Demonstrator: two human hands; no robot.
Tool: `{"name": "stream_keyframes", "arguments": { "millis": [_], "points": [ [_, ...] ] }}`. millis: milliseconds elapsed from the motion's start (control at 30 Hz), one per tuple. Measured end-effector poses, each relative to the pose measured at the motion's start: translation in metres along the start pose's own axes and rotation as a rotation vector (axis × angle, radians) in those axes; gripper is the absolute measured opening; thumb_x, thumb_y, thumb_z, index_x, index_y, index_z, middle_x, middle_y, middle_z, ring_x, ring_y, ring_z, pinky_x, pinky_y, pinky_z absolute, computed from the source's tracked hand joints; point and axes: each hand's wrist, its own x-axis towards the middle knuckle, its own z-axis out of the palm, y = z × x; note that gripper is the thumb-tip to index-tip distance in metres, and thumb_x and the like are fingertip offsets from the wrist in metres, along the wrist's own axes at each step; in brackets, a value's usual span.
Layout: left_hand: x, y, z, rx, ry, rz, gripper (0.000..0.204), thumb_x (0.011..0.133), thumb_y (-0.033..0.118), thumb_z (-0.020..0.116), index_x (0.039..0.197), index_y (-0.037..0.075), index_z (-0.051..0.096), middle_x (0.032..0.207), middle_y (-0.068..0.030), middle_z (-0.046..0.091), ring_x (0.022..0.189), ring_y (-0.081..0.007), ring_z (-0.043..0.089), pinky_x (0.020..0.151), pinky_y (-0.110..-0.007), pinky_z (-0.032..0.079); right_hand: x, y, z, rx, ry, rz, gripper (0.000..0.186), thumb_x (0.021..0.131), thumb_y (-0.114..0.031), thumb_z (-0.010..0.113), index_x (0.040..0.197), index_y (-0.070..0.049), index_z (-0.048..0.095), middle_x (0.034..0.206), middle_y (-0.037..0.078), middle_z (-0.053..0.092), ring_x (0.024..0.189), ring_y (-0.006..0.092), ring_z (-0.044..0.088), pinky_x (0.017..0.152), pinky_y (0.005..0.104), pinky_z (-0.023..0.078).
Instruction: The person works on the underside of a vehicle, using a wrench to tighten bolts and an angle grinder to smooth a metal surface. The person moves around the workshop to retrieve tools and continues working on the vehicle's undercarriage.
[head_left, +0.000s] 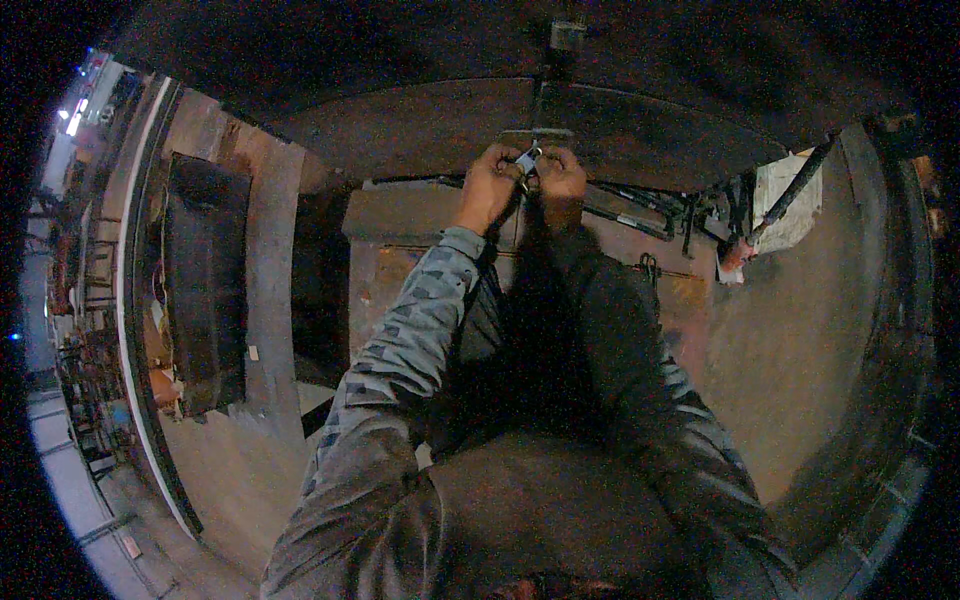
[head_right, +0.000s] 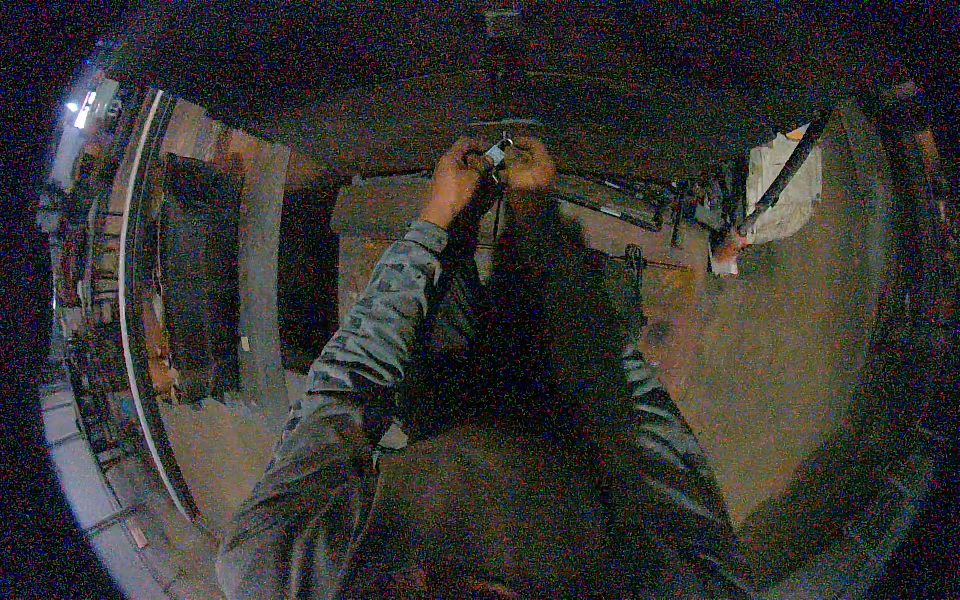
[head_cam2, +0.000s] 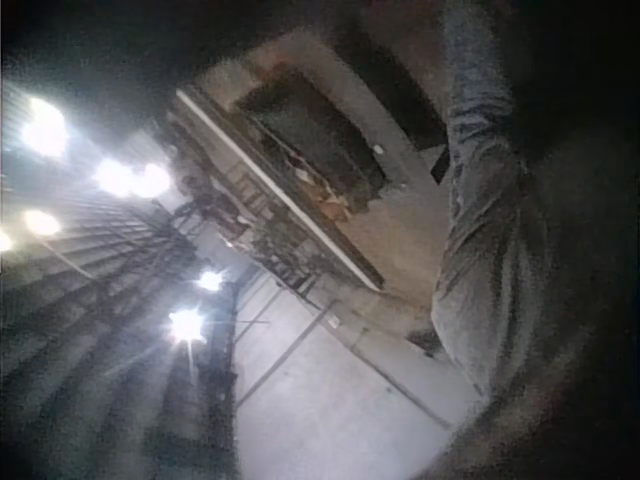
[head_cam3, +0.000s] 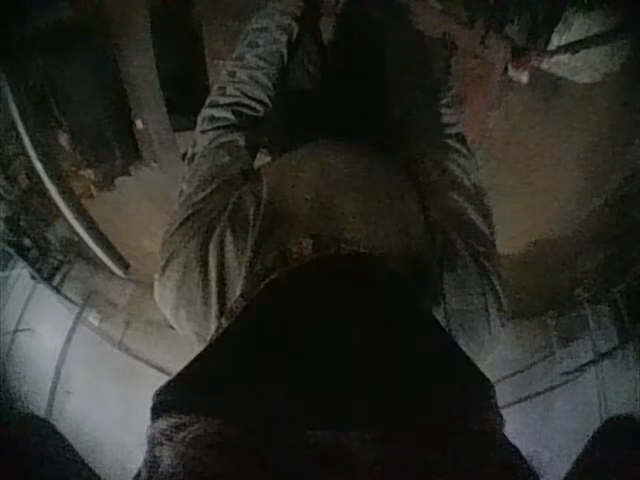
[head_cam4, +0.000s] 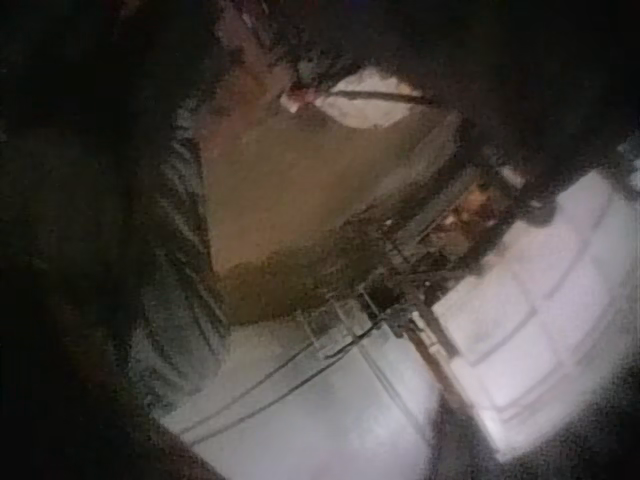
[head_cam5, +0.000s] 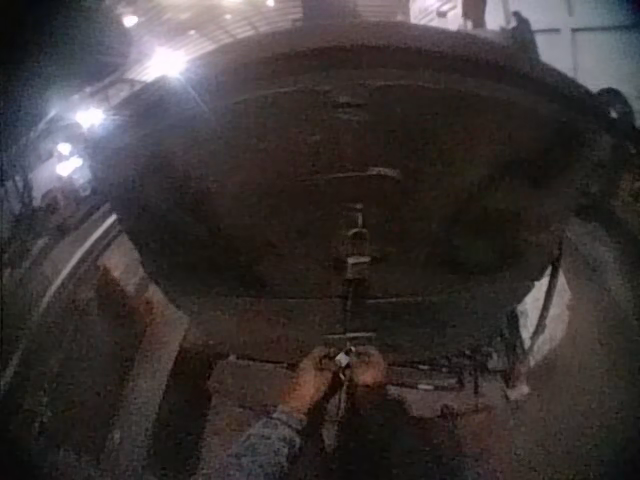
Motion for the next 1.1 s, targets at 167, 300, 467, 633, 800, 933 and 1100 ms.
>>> {"name": "stream_keyframes", "arguments": {
  "millis": [167,300,467,633,800,933,1100],
  "points": [
    [0.004,-0.013,0.006,-0.079,0.045,0.066,0.025,0.084,0.013,0.063,0.107,0.003,0.064,0.091,-0.0179,0.068,0.085,-0.0296,0.065,0.075,-0.037,0.049,-0.006,-0.027,-0.002,-0.241,-0.051,-0.095,0.027,0.089,-0.012,0.064,0.112,0.001,0.057,0.083,0.009,0.066,0.068,0.0149,0.061,0.062,0.0287,0.048],
    [0.014,-0.036,0.015,-0.256,0.014,0.179,0.031,0.084,0.015,0.061,0.112,0.002,0.060,0.093,-0.0198,0.067,0.086,-0.0331,0.065,0.076,-0.039,0.049,0.002,-0.022,-0.001,-0.036,-0.087,0.063,0.034,0.081,-0.013,0.072,0.110,-0.005,0.056,0.083,0.010,0.066,0.072,0.0202,0.063,0.064,0.0336,0.051],
    [-0.003,-0.003,0.003,-0.034,-0.017,0.145,0.035,0.084,0.019,0.063,0.113,0.003,0.055,0.095,-0.0216,0.067,0.084,-0.0390,0.064,0.075,-0.046,0.049,0.001,-0.035,-0.006,0.229,-0.097,0.155,0.031,0.087,-0.011,0.067,0.110,-0.001,0.048,0.078,0.008,0.063,0.063,0.0118,0.057,0.053,0.0278,0.044],
    [-0.008,0.037,-0.003,0.176,-0.061,-0.041,0.028,0.086,0.018,0.061,0.109,0.003,0.054,0.092,-0.0224,0.067,0.081,-0.0396,0.064,0.071,-0.048,0.048,-0.003,-0.052,-0.006,0.290,-0.120,0.117,0.034,0.087,-0.013,0.066,0.114,-0.001,0.049,0.086,0.011,0.063,0.068,0.0164,0.060,0.058,0.0298,0.049],
    [0.009,-0.003,0.026,-0.072,0.141,0.243,0.021,0.088,0.011,0.058,0.108,0.003,0.056,0.085,-0.0152,0.067,0.075,-0.0313,0.065,0.065,-0.044,0.050,0.021,0.018,-0.014,0.014,-0.051,-0.015,0.037,0.087,-0.016,0.064,0.117,0.000,0.052,0.095,0.015,0.063,0.077,0.0214,0.064,0.064,0.0318,0.053],
    [0.021,-0.031,0.025,-0.965,-0.144,-0.379,0.020,0.086,0.007,0.059,0.106,0.004,0.057,0.088,-0.0090,0.064,0.076,-0.0261,0.063,0.067,-0.041,0.053,0.006,-0.019,-0.011,0.212,-0.169,0.206,0.036,0.087,-0.015,0.064,0.117,0.000,0.053,0.096,0.015,0.064,0.079,0.0225,0.065,0.064,0.0340,0.055],
    [-0.033,-0.018,0.004,-1.118,-0.188,-0.325,0.024,0.088,0.003,0.056,0.112,0.002,0.059,0.108,-0.0120,0.061,0.094,-0.0223,0.061,0.083,-0.036,0.052,0.008,0.000,-0.019,0.063,-0.295,0.071,0.032,0.091,-0.014,0.060,0.119,-0.003,0.051,0.095,0.014,0.064,0.077,0.0223,0.064,0.064,0.0359,0.056]
  ]
}}
